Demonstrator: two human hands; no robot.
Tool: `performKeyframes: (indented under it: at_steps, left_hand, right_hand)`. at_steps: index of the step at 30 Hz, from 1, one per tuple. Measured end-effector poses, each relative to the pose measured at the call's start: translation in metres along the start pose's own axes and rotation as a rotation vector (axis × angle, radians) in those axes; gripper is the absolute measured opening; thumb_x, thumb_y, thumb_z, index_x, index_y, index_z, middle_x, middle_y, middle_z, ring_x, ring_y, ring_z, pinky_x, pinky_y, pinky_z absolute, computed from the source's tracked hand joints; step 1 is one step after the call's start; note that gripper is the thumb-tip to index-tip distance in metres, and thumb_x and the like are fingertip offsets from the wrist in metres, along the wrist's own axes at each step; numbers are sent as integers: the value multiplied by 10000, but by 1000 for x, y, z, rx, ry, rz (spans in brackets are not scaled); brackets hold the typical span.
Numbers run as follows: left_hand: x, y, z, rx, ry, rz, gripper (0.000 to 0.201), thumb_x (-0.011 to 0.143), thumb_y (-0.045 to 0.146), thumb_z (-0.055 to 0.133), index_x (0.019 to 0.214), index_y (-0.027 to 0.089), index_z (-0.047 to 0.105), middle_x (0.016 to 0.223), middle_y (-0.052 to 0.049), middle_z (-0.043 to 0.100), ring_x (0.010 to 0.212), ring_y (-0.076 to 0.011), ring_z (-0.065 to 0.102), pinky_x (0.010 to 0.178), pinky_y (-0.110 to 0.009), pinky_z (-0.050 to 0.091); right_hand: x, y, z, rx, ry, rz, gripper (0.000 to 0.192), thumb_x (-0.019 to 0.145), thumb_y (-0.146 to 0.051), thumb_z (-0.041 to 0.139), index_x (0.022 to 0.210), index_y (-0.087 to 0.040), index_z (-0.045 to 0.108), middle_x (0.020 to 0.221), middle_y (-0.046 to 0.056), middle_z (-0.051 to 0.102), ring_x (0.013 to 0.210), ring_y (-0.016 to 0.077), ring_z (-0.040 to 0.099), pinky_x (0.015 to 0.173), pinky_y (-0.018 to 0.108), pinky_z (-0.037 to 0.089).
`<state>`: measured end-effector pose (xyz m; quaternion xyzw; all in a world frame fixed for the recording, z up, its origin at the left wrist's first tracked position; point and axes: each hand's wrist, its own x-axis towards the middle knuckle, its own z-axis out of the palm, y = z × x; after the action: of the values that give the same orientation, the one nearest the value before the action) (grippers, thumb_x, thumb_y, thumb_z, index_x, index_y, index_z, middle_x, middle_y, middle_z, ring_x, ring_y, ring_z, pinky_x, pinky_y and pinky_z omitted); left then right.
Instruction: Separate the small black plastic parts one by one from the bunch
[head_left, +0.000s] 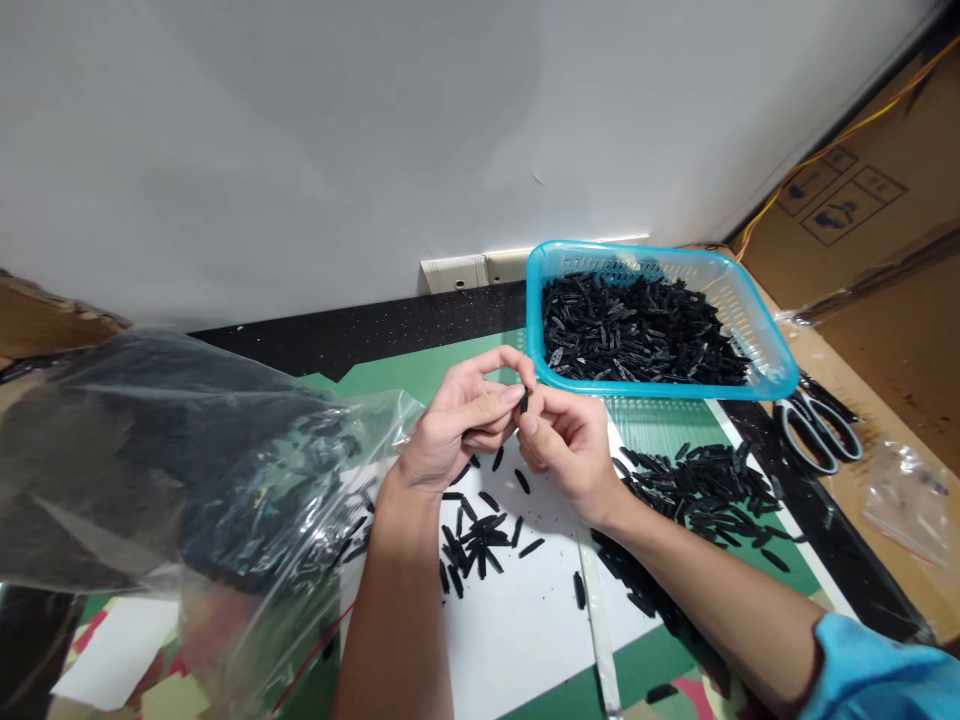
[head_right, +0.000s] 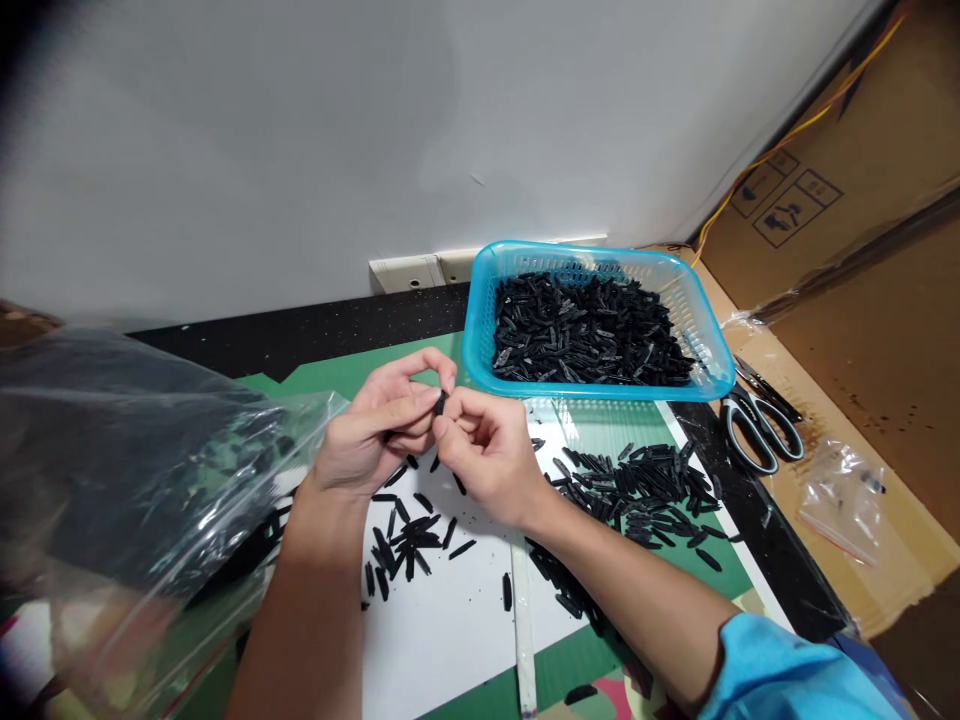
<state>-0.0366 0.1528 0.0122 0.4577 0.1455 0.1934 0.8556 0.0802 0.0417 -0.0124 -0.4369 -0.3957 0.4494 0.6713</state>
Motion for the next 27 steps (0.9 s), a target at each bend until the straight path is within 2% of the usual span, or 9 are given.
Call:
performKeyframes:
  at_steps: [7, 15, 22, 27]
  left_hand:
    - [0, -1, 0, 0, 3, 10, 276, 956, 349, 874, 989, 206, 640, 557, 145, 292, 454, -25, 92, 404, -114, 152]
    - [-1, -4, -2, 43, 14, 17, 338, 962, 430, 874, 993, 209, 620, 569, 112, 416, 446, -25, 130, 403, -130, 126]
    - [-1, -4, -7, 110, 37, 35, 357, 940, 422, 902, 1018, 193, 639, 591, 78, 526, 438, -30, 230, 419, -143, 134]
    - [-1, -6, -7, 147, 28, 39, 363, 953, 441, 890, 1044, 193, 641, 614, 76, 530, 449, -26, 200, 425, -154, 111]
  right_hand:
    - [0, 5, -2, -40, 3, -31, 520, 1069, -602, 687, 736, -240, 520, 623, -66, 428, 525, 114, 327, 510, 281, 288]
    - [2, -2, -1, -145, -16, -71, 518, 1115, -586, 607, 742, -233, 537, 637, -58, 452, 561, 126, 351, 561, 288, 315]
    - [1, -1, 0, -159, -25, -5, 512, 1113, -620, 602, 779, -235, 552, 615, -70, 436, 540, 121, 338, 534, 276, 298]
    - [0, 6, -2, -110, -16, 40, 527, 1111, -643, 599, 777, -241, 533, 577, -88, 388, 488, 106, 296, 480, 264, 275]
